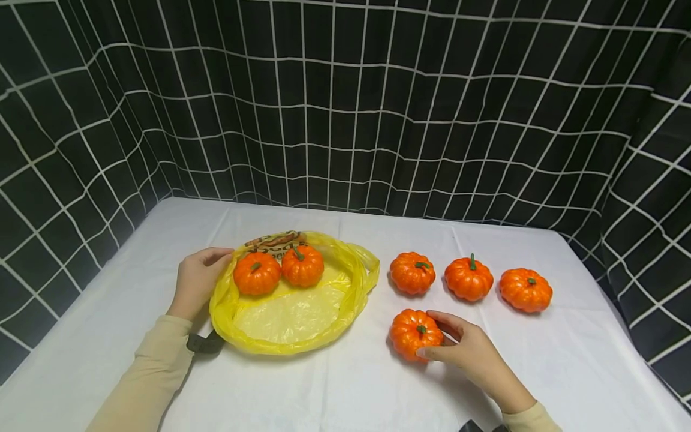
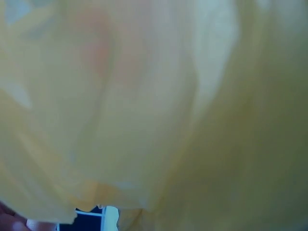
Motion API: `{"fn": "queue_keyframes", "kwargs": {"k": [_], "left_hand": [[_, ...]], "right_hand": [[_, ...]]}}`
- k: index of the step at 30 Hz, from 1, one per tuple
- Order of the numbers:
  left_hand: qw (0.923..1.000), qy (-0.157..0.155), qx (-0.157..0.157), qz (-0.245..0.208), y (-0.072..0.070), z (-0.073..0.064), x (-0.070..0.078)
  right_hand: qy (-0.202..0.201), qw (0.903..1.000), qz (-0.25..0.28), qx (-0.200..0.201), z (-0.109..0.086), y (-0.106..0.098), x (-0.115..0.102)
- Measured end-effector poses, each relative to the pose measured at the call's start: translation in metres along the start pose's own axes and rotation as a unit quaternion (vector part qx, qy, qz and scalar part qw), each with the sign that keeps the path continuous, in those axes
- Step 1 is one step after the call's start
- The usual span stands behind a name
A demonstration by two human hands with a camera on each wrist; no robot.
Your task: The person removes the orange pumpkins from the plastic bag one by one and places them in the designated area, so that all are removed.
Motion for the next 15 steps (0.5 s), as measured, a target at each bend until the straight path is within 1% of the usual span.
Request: {"fn": "queue_keyframes", "kwargs": {"k": [2, 4, 7, 10, 12, 15], "left_hand": [[1.0000, 0.000, 0.001, -0.002, 0.000, 0.000, -0.001], [1.0000, 0.001, 0.001, -0.005, 0.001, 0.001, -0.001], [0.9999, 0.003, 0.000, -0.010, 0.002, 0.001, 0.000], [0.9999, 0.003, -0.002, -0.010, 0.002, 0.001, 0.001], [1.0000, 0.002, -0.001, -0.009, 0.001, 0.001, 0.001], [1.0000, 0.001, -0.002, -0.009, 0.000, 0.001, 0.000]], "right_hand": [[-0.010, 0.9999, 0.007, -0.003, -0.001, 0.000, -0.001], [-0.028, 0.9996, 0.006, 0.005, -0.001, -0.002, -0.004], [-0.061, 0.9975, -0.009, 0.036, -0.004, -0.008, -0.013], [-0.084, 0.9941, -0.018, 0.067, -0.004, -0.012, -0.028], [-0.096, 0.9927, -0.006, 0.072, -0.002, -0.008, -0.040], [-0.111, 0.9920, 0.023, 0.057, 0.004, 0.005, -0.057]]}}
Point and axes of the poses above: each hand's wrist, its own z-axis towards the middle knuckle, its own y-axis out of the palm, x = y × z, the point moved 5 cm from there along z, towards the middle knuckle, and after that the axes turned 1 degree about z, right-handed, at the moved point
